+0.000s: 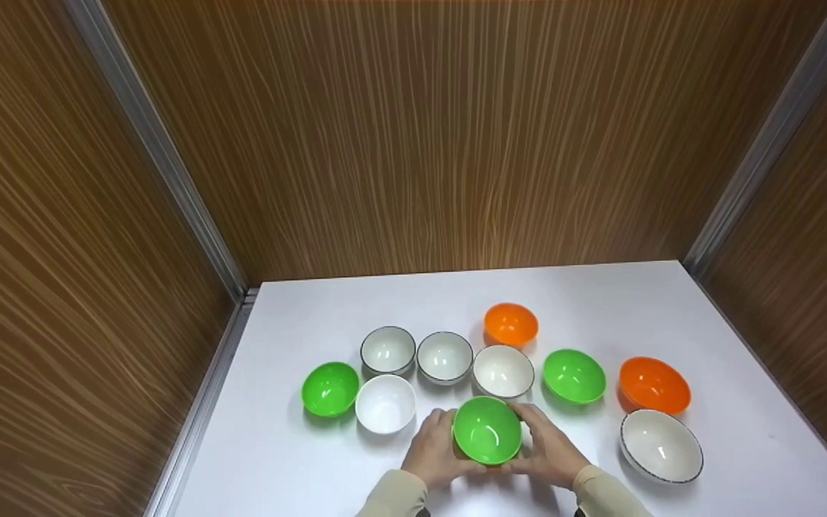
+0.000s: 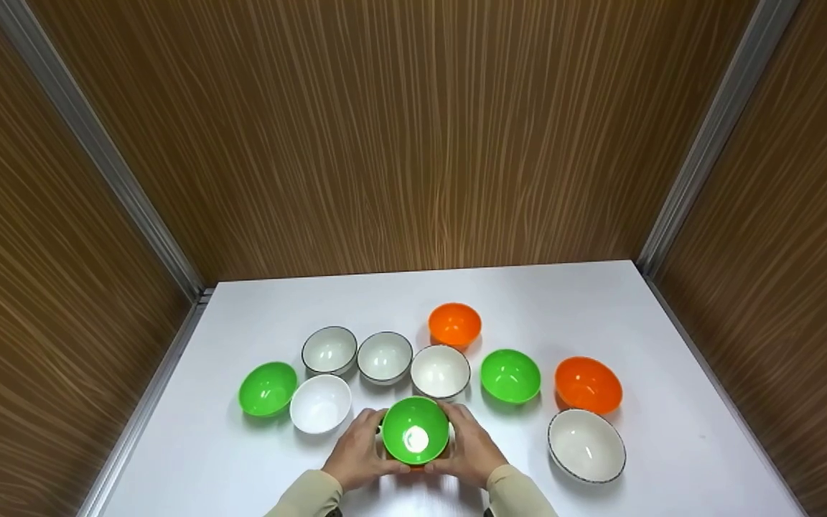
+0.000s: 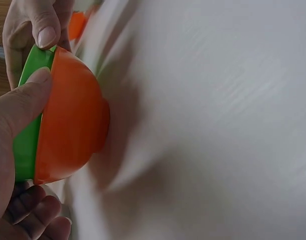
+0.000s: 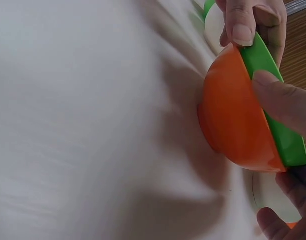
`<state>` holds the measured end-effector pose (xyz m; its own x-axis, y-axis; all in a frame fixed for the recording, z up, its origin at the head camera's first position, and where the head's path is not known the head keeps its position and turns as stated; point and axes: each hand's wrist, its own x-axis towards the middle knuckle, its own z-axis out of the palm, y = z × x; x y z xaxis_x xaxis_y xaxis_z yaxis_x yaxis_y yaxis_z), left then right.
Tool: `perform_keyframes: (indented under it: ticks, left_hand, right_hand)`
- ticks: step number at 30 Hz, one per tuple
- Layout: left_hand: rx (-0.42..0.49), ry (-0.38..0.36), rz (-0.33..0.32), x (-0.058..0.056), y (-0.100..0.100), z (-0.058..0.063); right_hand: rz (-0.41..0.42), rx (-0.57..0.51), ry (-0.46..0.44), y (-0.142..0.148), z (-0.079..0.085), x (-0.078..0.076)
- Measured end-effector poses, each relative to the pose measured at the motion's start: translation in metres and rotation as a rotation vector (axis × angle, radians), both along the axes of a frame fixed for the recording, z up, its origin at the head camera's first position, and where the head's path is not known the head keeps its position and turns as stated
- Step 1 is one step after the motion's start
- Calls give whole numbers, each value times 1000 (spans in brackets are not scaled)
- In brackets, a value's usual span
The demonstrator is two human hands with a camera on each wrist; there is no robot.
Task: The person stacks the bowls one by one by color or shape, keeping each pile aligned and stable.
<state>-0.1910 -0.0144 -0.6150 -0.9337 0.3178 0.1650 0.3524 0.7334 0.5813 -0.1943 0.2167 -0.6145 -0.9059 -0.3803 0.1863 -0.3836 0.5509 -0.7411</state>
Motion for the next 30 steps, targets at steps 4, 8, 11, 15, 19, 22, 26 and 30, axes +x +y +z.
perform_keyframes:
  ticks: [4, 8, 11, 15, 19, 22, 26, 30]
  left_hand:
    - [4, -4, -2, -3, -2, -2]
    - [12, -19, -5, -2, -3, -3]
    - [11, -31, -4, -2, -3, -3]
    - [5, -36, -10, -1, -3, -3]
    - [5, -37, -11, -1, -2, -4]
    - [11, -36, -4, -1, -1, -6]
    - [14, -24, 0, -1, -1, -6]
    - [13, -12, 0, -1, -1, -7]
  right_hand:
    - [-4, 7, -3, -2, 0, -2]
    - [-1, 10, 1, -2, -1, -2]
    - [2, 13, 5, -2, -2, -2]
    - [-8, 34, 10, -1, -3, -1]
    - [-14, 38, 34, 0, -4, 0]
    - [-14, 27, 55, 0, -5, 0]
    - [-14, 3, 52, -1, -6, 1]
    - [-10, -11, 34, -1, -6, 1]
